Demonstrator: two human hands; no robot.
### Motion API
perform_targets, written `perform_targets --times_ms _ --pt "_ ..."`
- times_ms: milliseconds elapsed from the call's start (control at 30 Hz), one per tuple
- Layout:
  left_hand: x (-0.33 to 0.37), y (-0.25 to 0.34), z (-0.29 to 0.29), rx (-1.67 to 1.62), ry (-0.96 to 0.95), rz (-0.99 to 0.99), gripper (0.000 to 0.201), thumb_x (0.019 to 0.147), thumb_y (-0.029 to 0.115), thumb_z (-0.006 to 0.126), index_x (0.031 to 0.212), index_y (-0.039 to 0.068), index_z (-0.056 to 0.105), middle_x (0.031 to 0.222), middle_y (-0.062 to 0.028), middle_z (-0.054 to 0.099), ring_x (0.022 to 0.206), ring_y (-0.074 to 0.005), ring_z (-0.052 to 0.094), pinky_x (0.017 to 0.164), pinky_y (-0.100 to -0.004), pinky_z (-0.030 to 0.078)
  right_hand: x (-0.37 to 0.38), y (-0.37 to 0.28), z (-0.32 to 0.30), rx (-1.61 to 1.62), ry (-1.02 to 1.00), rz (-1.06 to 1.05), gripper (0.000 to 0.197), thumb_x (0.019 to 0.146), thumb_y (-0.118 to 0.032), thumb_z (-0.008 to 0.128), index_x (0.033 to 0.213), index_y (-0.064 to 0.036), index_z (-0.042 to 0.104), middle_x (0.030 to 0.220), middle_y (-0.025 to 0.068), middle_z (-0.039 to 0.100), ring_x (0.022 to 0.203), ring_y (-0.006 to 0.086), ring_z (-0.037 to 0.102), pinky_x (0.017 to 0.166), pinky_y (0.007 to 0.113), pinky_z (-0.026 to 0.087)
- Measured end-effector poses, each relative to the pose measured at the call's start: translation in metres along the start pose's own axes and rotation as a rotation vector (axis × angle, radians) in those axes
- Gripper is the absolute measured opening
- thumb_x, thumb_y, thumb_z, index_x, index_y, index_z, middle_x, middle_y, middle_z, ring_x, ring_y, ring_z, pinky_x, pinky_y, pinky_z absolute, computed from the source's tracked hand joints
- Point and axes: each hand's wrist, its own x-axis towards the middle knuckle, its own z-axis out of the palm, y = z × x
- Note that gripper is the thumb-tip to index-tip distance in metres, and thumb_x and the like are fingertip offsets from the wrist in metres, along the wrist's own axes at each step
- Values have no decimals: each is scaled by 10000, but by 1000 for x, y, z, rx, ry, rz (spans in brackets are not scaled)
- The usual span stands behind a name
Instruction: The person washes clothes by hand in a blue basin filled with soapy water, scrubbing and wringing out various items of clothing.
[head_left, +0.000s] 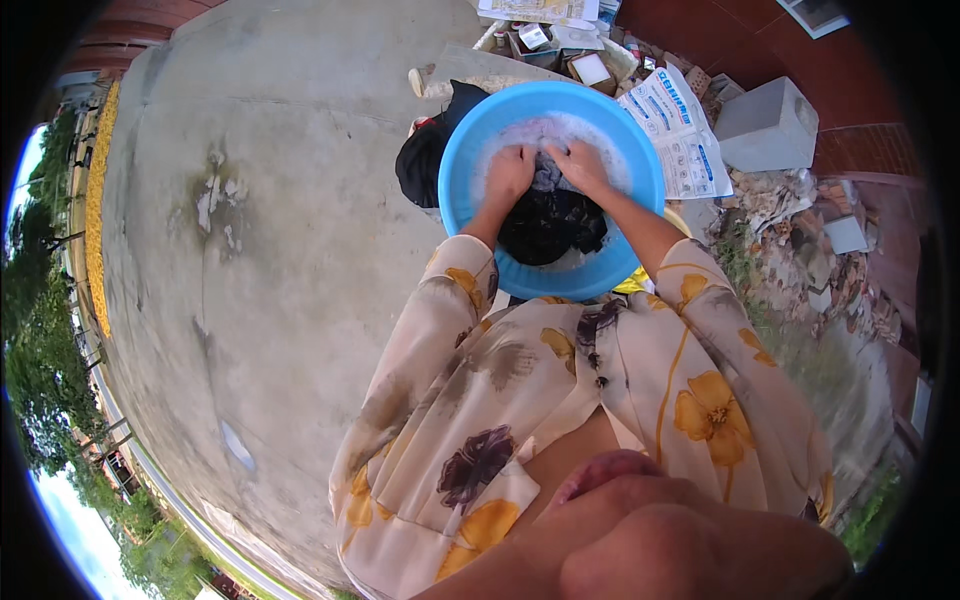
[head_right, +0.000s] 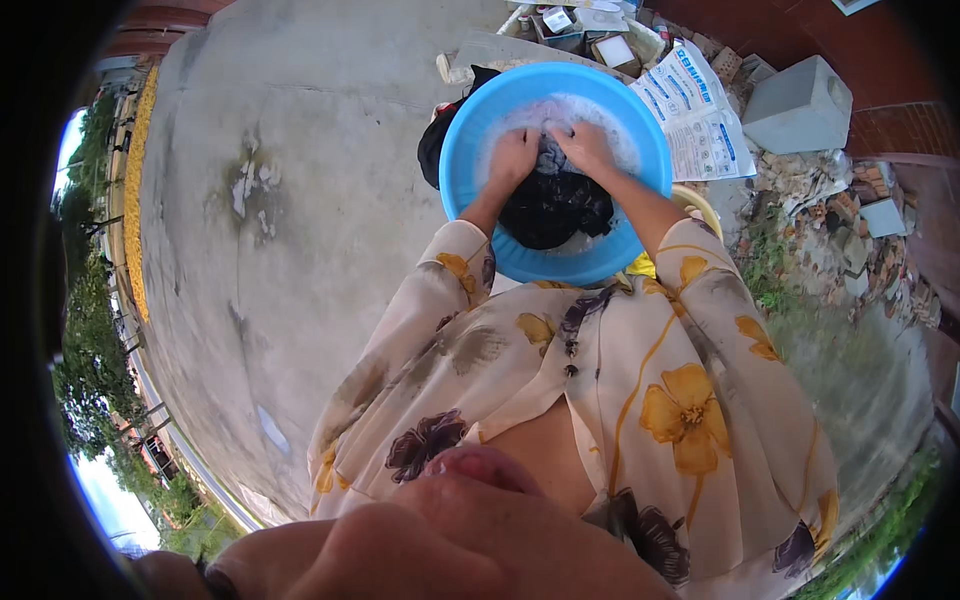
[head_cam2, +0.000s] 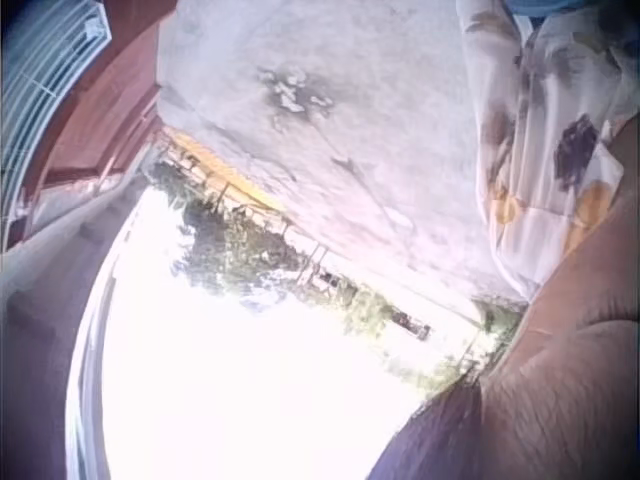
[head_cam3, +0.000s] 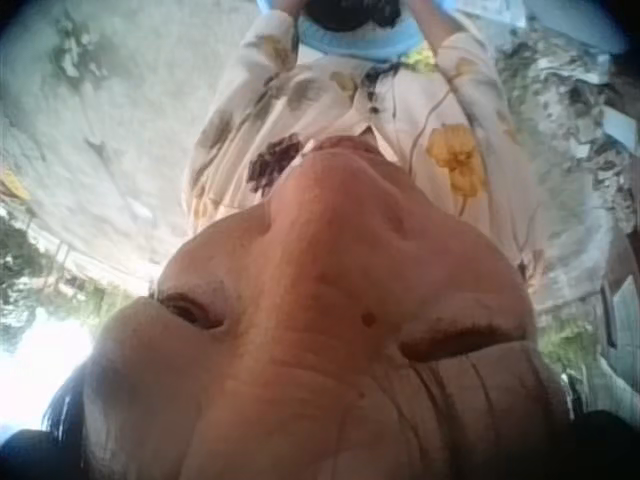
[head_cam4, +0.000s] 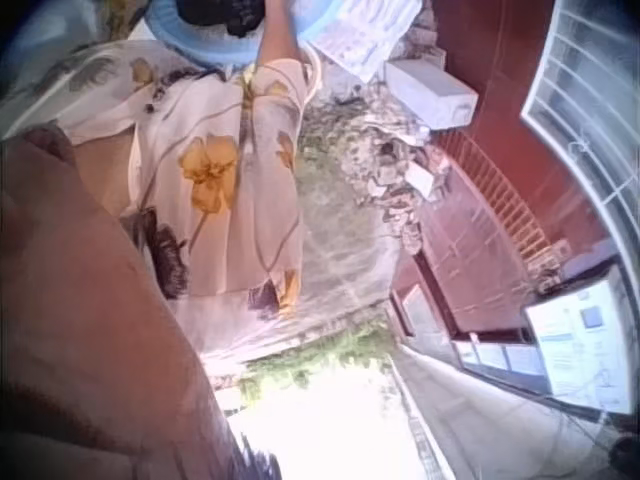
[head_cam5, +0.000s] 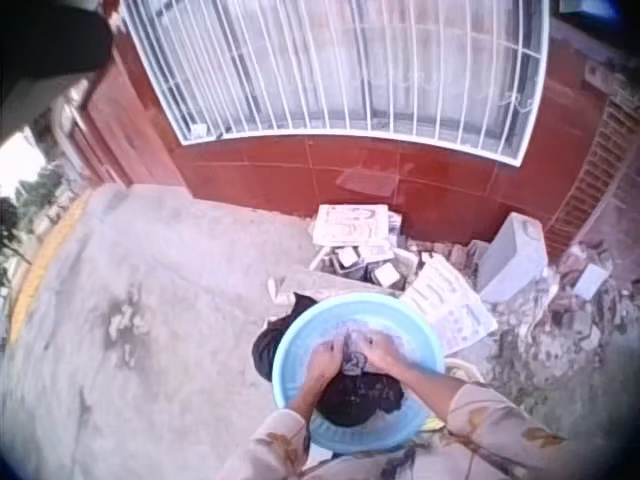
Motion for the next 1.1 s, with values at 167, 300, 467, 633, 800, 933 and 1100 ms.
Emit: perform_targets --times_ms 167,300,467,633,800,933,1100 --pt "-6 23 -48 -221 54 -120 397 917 377 597 860 0 709 742 -202 663 710 -371 650 686 -467 490 -20 -39 -52 409 -14 -12 516 935 -385 641 639 5 479 569 37 391 563 113 379 535 354 337" --pt "-46 70 -73 -252 159 241 227 828 212 714 726 21 644 679 -121 610 671 -310 563 645 -449 429 -53 -40 -91 290 23 -223 350 811 -243 742 727 -8 497 632 86 462 611 211 480 591 370 394" --pt "-107 70 -78 170 91 318 607 738 212 735 1301 136 519 1202 -188 521 1058 -386 519 829 -516 439 -104 -57 -94 -285 -68 -331 598 865 -357 658 1402 -218 436 1377 190 465 1255 429 439 1012 558 368" --pt "-106 40 -39 550 -87 117 664 787 372 660 1404 218 471 1508 -252 280 1322 -491 329 938 -706 343 -114 -37 -42 -523 -281 -200 579 924 -388 540 1463 -241 390 1510 199 299 1285 483 347 926 677 323" --pt "-69 -48 40 594 -69 224 462 869 344 564 1290 156 547 1393 -221 423 1238 -433 421 857 -660 390 -88 -38 -24 -614 -288 -347 393 895 -287 558 1254 -129 560 1209 180 497 1027 369 466 738 533 379" --pt "-45 -73 60 576 -63 290 326 892 285 505 1123 100 643 1269 -208 526 1175 -390 480 835 -621 408 -69 -27 -5 -421 -69 -355 291 859 -213 562 1113 -77 604 1061 205 577 1016 399 555 787 551 445" --pt "-20 -66 59 482 -120 223 303 877 253 479 873 87 732 1072 -213 651 1025 -385 622 783 -550 494 -37 -18 -2 -293 -269 -113 284 809 -140 562 1075 -45 592 856 262 644 814 482 617 730 595 469"
